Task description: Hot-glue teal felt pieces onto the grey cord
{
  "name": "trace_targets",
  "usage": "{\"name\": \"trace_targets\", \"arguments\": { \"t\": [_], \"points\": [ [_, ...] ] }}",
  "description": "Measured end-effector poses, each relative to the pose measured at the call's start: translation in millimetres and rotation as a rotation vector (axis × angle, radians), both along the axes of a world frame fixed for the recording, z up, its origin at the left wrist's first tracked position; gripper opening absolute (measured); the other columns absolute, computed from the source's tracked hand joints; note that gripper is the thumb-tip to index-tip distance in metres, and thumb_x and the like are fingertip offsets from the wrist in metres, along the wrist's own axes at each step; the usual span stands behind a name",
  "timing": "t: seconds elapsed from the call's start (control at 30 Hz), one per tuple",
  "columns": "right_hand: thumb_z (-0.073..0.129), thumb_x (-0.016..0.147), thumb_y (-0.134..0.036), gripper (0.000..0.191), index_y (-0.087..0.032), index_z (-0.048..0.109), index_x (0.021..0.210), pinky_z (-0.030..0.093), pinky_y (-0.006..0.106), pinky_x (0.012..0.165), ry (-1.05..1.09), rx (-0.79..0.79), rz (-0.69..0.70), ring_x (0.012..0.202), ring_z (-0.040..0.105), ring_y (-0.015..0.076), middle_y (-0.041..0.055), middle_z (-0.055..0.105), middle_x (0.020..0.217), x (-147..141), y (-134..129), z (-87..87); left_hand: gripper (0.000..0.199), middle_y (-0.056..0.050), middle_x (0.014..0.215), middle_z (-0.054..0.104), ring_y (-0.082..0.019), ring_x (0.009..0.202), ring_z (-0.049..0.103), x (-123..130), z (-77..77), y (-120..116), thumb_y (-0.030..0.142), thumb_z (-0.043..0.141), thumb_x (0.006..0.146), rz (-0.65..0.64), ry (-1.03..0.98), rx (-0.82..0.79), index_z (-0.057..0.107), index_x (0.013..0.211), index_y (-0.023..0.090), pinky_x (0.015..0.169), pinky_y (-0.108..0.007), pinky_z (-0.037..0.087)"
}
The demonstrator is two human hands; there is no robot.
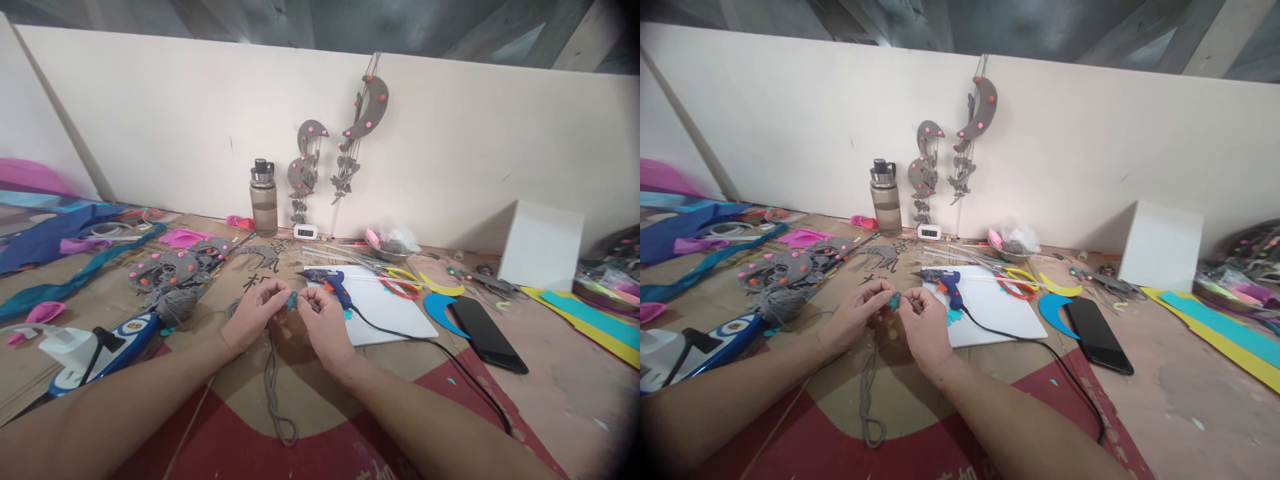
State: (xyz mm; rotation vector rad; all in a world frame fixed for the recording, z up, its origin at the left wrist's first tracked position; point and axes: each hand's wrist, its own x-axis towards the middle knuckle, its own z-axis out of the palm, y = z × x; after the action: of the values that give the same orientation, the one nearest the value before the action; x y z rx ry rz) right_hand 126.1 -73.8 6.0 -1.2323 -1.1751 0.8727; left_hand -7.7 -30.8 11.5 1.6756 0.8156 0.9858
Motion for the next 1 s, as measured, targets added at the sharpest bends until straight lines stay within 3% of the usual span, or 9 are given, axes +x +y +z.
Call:
{"name": "trace_targets", "arguments": {
  "t": [1.0],
  "points": [
    [0.053,0.073,-0.032,0.015,-0.017,0.056,0.074,0.038,0.021,0.055,-0.024,0.021,0.004,0.059,0.045,0.0097,-0.0029,0.053,0.065,0.3,0.3,-1.7,0.030,0.002,0.057,0.049,-0.010,0.053,0.043,0.6,3.7,-1.9,0.042,0.051,0.082,0.012,-0.008,0.000,0.053,0.069,0.015,0.051,-0.022,0.035]
  ]
}}
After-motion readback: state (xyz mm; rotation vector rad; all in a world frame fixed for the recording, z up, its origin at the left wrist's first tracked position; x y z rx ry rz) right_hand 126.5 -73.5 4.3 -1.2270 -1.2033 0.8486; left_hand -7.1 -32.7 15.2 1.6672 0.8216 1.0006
